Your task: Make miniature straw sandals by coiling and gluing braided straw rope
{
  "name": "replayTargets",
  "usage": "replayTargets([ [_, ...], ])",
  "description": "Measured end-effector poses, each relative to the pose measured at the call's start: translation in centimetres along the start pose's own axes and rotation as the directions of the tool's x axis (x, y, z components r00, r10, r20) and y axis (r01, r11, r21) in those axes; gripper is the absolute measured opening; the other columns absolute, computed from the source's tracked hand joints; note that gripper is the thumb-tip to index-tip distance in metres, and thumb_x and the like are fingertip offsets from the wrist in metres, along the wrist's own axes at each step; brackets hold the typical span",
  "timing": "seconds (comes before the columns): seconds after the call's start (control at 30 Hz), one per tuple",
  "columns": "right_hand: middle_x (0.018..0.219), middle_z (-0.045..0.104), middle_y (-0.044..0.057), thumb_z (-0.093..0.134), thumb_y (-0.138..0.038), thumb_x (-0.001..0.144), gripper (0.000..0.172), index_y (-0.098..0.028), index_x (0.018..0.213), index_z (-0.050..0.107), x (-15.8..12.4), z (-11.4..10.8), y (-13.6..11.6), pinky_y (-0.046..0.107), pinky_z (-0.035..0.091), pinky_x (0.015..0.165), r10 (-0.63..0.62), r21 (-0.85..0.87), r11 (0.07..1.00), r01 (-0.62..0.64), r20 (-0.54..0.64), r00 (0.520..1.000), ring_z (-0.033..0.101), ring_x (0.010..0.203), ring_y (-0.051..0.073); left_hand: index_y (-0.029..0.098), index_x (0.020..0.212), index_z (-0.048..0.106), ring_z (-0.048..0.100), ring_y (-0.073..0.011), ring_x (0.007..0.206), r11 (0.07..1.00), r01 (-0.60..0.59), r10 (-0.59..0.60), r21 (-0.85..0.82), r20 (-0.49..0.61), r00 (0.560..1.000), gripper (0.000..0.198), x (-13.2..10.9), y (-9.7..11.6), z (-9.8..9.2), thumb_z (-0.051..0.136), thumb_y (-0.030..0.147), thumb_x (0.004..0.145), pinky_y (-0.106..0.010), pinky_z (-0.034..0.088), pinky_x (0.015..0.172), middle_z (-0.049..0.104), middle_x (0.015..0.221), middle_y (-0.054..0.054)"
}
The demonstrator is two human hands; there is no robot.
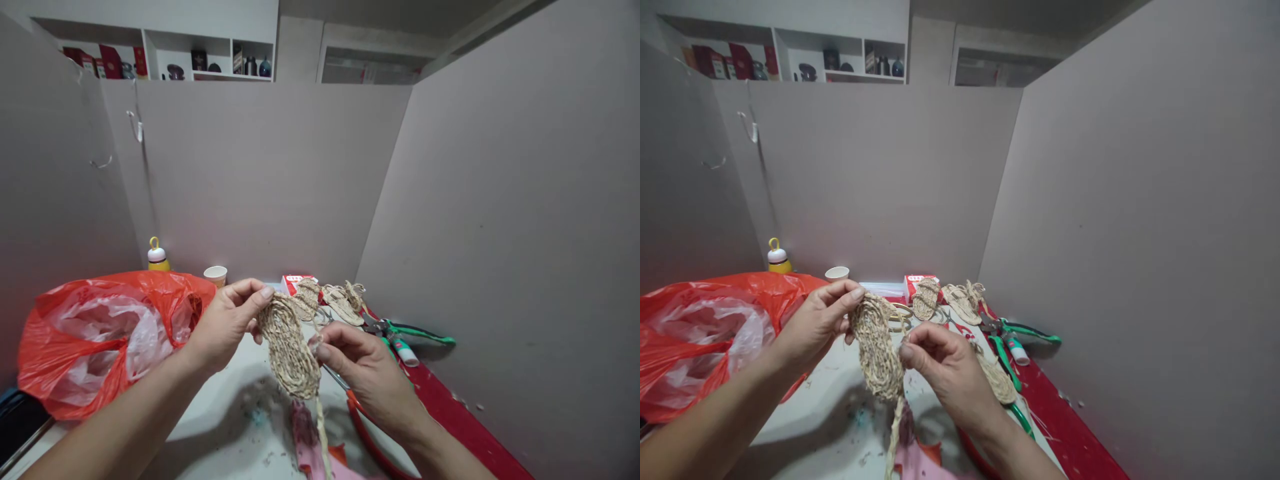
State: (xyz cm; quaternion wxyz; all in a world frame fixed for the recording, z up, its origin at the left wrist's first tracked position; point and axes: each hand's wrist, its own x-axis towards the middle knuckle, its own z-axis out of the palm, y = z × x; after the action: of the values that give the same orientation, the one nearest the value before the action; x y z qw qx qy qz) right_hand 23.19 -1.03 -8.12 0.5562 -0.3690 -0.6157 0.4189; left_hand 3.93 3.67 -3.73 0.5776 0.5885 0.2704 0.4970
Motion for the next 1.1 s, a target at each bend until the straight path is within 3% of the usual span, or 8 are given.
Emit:
replayTargets([
  [0.23,0.052,0.047,-0.008,0.063,-0.047,0.083,0.030,-0.020,0.074,0.055,-0.3,-0.6,-1.2,0.021,0.034,0.043,0.051,0.011,0.999,-0.051,0.012,0.999,0.041,0.043,0.008,0.017,0.071,0.059,0.053,-0.0095,0.062,1.000,0.008,-0.007,0.021,-0.069,0.998,0.024,-0.3,0.1,0.4,0.068,0.038,0.078,-0.020,0.050,0.052,0.057,0.070,0.001],
  [0.53,0.050,0.047,-0.008,0.067,-0.045,0.081,0.033,-0.018,0.067,0.052,-0.3,-0.4,-0.7,0.018,0.033,0.045,0.143,-0.060,0.989,-0.139,0.086,0.986,0.041,0.045,0.006,0.016,0.070,0.061,0.055,-0.0098,0.062,1.000,-0.018,0.019,0.007,-0.132,0.991,0.026,-0.3,-0.2,0.8,0.071,0.039,0.074,-0.019,0.051,0.050,0.060,0.069,0.001],
  [0.73,0.048,0.047,-0.012,0.076,-0.046,0.070,0.039,-0.023,0.077,0.046,0.1,-0.6,-0.4,0.016,0.035,0.038,0.241,0.103,0.964,-0.246,0.056,0.969,0.040,0.039,0.007,0.016,0.069,0.062,0.055,-0.0097,0.062,0.999,-0.017,0.012,-0.035,-0.139,0.990,0.024,-0.4,-0.3,0.9,0.072,0.038,0.074,-0.019,0.049,0.050,0.060,0.069,0.000],
  [0.97,0.048,0.053,-0.008,0.071,-0.047,0.076,0.034,-0.022,0.072,0.049,0.1,-0.7,-0.7,0.017,0.033,0.035,0.173,0.102,0.978,-0.181,0.080,0.982,0.042,0.035,0.006,0.017,0.071,0.062,0.056,-0.0098,0.063,0.999,-0.036,0.031,-0.028,-0.163,0.986,0.022,-0.3,-0.5,0.9,0.069,0.037,0.077,-0.019,0.050,0.051,0.060,0.071,0.001],
  [1.1,0.047,0.048,-0.010,0.071,-0.048,0.076,0.034,-0.021,0.072,0.050,-0.1,-0.7,-0.8,0.018,0.033,0.037,0.180,0.059,0.981,-0.185,0.090,0.980,0.042,0.036,0.006,0.016,0.071,0.062,0.055,-0.0095,0.062,0.999,-0.032,0.024,-0.041,-0.183,0.983,0.023,-0.4,-0.5,1.0,0.071,0.037,0.075,-0.018,0.049,0.049,0.059,0.069,0.001],
])
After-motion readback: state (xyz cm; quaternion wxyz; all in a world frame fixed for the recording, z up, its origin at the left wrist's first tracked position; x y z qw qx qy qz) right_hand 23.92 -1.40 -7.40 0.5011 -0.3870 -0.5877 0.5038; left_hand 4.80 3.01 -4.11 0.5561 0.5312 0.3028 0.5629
